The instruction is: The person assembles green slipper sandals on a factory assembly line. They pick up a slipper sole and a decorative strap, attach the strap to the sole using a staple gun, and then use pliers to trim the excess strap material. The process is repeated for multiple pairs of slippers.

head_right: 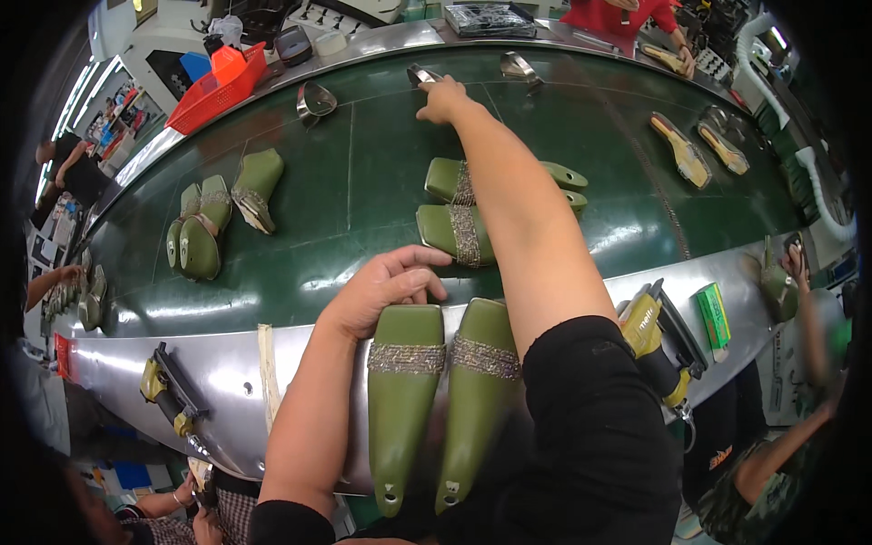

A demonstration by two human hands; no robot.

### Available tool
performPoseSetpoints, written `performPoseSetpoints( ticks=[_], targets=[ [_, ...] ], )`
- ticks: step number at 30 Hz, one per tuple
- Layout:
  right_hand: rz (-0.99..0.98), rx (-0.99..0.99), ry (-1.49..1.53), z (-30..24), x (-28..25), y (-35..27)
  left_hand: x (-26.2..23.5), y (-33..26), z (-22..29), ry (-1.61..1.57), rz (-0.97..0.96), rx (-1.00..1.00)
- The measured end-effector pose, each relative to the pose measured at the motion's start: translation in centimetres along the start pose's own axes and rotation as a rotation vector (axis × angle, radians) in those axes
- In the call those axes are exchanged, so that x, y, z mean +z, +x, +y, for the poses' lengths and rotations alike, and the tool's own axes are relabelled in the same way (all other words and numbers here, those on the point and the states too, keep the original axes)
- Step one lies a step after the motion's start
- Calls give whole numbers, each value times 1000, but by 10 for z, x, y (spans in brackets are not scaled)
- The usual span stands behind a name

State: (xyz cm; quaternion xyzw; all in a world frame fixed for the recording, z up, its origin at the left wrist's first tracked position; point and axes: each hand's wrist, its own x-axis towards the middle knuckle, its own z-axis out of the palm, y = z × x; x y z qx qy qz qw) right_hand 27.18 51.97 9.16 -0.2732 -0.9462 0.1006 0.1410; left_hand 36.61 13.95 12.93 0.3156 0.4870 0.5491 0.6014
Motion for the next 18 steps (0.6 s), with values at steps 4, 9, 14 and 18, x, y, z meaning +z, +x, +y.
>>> performPoseSetpoints(
  ticks=[4,9,14,18],
  targets=[
    [-239,-132,24,-6,1,0,-1,-10,-3,28,49,-3],
    [42,-130,271,4,-32,4,7,-5,1,50,61,-7],
    [600,70,383,87,-85,-4,11,-4,2,63,53,-5],
    [625,392,271,176,-96,-29,13,-1,2,72,41,-6]
  ],
)
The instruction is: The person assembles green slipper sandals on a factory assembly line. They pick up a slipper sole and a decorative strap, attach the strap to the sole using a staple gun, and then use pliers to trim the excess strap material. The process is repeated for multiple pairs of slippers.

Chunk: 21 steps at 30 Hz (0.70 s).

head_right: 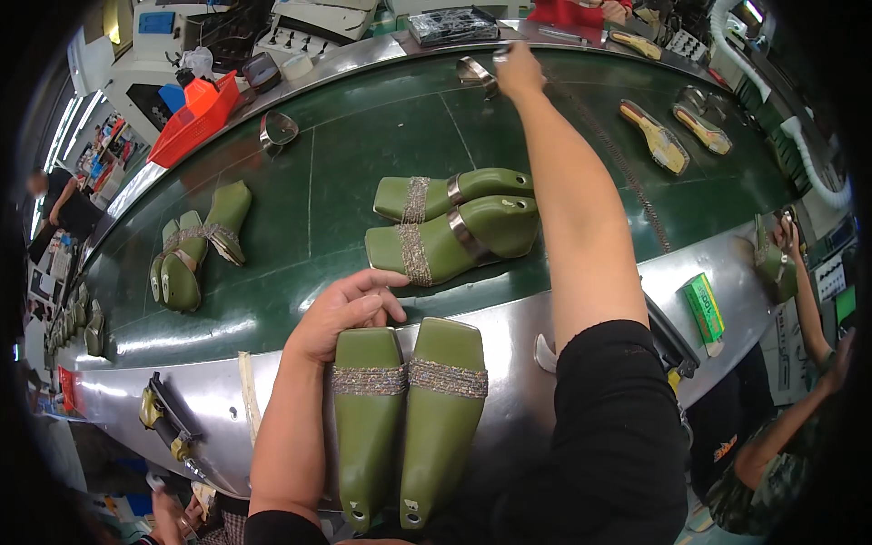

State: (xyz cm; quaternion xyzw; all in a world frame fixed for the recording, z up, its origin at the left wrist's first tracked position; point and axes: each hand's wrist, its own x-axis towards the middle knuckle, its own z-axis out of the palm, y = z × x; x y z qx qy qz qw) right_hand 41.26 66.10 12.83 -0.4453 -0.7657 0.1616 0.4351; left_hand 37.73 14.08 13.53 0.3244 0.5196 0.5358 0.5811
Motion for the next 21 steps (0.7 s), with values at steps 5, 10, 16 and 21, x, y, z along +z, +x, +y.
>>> performPoseSetpoints(
  ticks=[5,10,16,21],
  targets=[
    [-92,13,-9,40,11,-16,-3,0,-3,-13,-5,5],
    [-17,-93,201,51,33,-11,1,2,-2,-10,-13,1],
    [-614,-179,430,46,25,-14,5,7,-1,-14,-27,9],
    [-1096,135,814,-19,0,-34,5,-3,-2,2,30,1]
  ],
)
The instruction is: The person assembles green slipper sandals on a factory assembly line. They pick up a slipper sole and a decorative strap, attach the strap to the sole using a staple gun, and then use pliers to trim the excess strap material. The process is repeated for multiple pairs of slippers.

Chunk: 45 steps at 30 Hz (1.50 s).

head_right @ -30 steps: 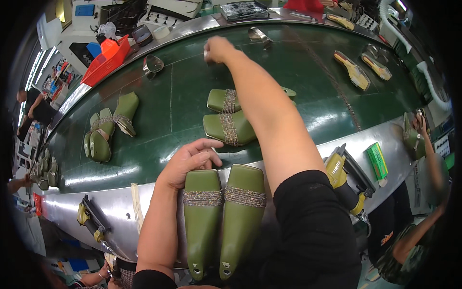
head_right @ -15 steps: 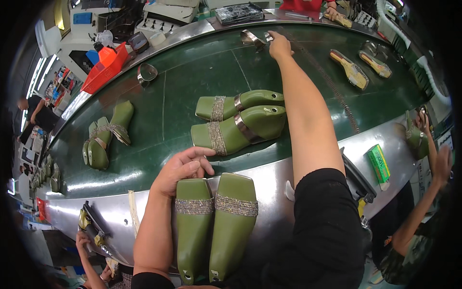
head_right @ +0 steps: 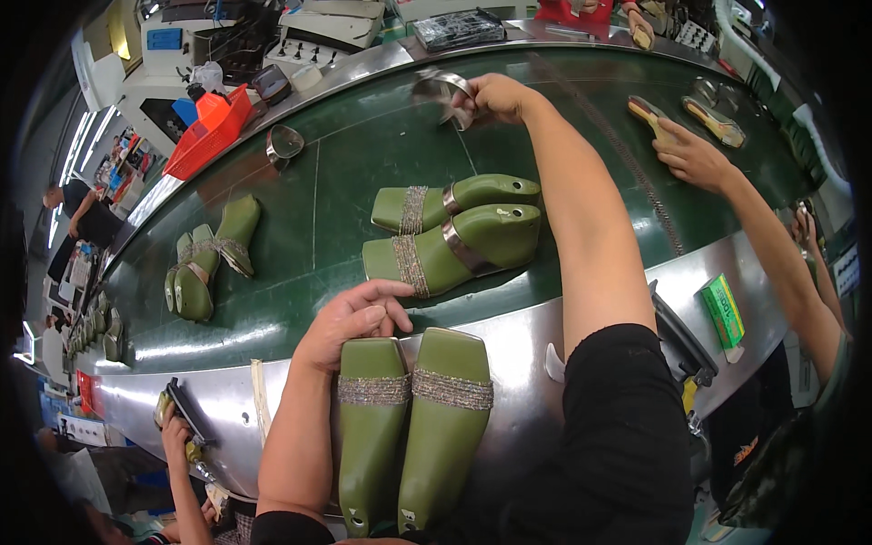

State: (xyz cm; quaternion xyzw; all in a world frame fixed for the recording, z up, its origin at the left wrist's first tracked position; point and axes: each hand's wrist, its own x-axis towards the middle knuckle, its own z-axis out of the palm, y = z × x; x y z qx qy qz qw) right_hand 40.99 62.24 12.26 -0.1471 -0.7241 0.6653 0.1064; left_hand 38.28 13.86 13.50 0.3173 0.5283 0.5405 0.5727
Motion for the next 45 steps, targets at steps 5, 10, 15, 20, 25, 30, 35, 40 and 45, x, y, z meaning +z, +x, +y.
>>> performPoseSetpoints(
  ticks=[5,10,15,20,25,30,35,40,45],
  targets=[
    [250,-109,162,-19,-13,-9,3,12,-3,-12,-53,17],
    [328,-120,140,-36,20,-6,3,15,-5,-4,-63,18],
    [139,-213,-353,-85,88,3,4,15,-6,6,-54,14],
    [74,-549,-1080,-101,185,25,3,21,-9,-14,-93,48],
    [49,-384,-1443,-54,255,41,7,24,-8,-74,-73,24],
    [-2,-157,-1457,-2,260,40,3,35,-17,-48,-69,60],
    [-35,-262,-1344,-42,260,18,1,31,-9,-216,274,210],
    [-196,-410,-1110,-96,258,-50,-21,42,-20,-636,644,651],
    [-155,-387,-1019,-117,264,-162,-30,50,-23,-733,513,729]
  ],
)
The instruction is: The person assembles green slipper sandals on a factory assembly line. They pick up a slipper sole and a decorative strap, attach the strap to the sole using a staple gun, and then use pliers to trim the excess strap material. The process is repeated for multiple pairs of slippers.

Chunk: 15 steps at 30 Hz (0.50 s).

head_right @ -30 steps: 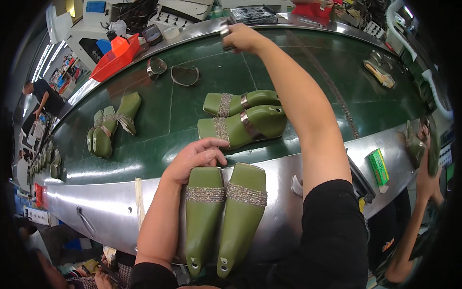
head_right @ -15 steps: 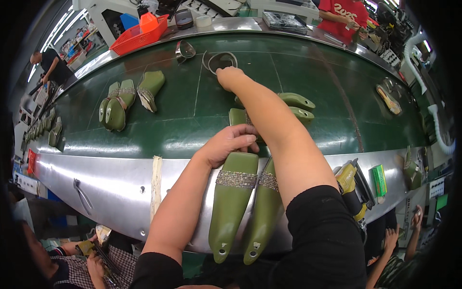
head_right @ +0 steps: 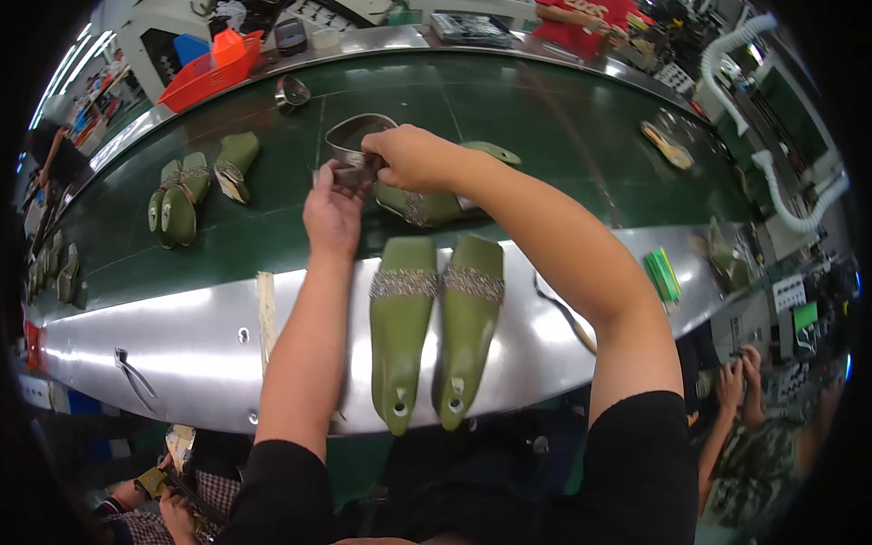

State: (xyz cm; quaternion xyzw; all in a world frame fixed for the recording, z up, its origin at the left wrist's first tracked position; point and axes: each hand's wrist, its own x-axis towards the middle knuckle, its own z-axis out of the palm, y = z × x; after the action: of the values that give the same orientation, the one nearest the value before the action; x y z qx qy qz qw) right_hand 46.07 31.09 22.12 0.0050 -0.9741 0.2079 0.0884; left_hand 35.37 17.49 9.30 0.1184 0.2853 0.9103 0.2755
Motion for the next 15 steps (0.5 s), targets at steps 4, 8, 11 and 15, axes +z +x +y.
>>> performPoseSetpoints(
  ticks=[4,8,11,15],
  targets=[
    [244,157,-25,-44,-15,-73,-15,9,8,119,28,58],
    [319,291,-119,-90,-33,-186,20,-25,53,969,-95,164],
    [345,303,-270,-123,-38,-275,23,-71,89,1662,-329,464],
    [397,202,-350,-149,-31,-348,15,-148,120,2182,-666,262]
  ],
)
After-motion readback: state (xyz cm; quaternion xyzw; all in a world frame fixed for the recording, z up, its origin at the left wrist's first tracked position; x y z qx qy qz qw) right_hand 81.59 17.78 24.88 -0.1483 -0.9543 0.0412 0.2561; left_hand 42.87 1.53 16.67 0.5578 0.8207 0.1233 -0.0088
